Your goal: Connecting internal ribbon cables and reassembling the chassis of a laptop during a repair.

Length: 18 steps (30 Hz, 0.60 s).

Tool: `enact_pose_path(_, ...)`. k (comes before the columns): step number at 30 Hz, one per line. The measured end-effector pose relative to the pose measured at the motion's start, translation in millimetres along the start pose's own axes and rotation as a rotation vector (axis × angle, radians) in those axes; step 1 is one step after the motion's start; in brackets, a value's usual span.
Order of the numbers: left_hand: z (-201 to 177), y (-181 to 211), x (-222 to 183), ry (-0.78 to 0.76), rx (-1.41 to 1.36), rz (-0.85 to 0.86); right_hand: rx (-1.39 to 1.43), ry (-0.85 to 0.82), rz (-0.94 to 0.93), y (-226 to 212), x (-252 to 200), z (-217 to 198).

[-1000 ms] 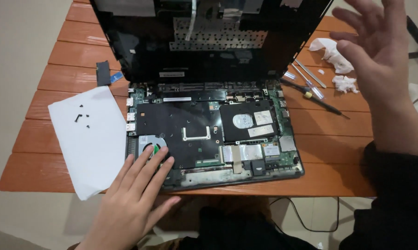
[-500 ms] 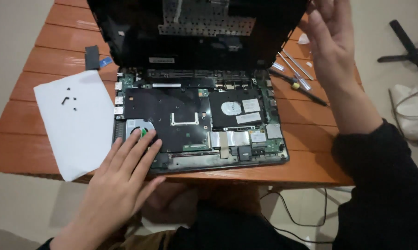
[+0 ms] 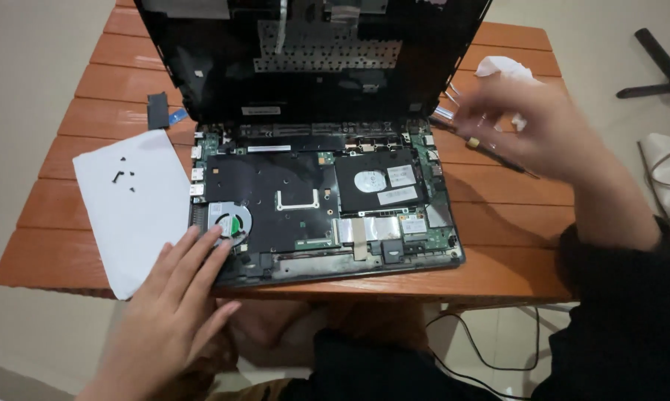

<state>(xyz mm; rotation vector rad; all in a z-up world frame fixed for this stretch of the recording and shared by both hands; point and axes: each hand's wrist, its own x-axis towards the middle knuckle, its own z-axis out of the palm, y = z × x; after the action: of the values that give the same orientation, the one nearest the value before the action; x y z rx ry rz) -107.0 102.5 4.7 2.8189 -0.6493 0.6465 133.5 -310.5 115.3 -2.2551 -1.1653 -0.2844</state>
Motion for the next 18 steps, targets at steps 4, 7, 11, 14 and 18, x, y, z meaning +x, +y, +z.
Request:
enact_pose_path(4,-0.4,-7.6,-12.6,0.005,0.036,-0.015,-0.098,-0.392,0.016,13.5,-8.7,20.3)
enact_pose_path(7,-10.2,-3.8,-9.7,-0.027,0.201,0.007,-0.084,-0.32,-0.035,10.9,-12.0,25.4)
enact_pose_path(11,-24.7,19.2,23.5,0.048,0.135,0.078,-0.081,-0.265,-0.06,24.4,-17.8,36.3)
enact_pose_path(14,-21.5,35.1,56.1,-0.034,0.109,0.175,-0.14,-0.187,-0.161,27.3,-18.4,47.2)
enact_pose_path(18,-13.9,56.5,114.2,-0.064,-0.065,0.256,-0.139,-0.117,-0.127,19.6,-17.9,46.5)
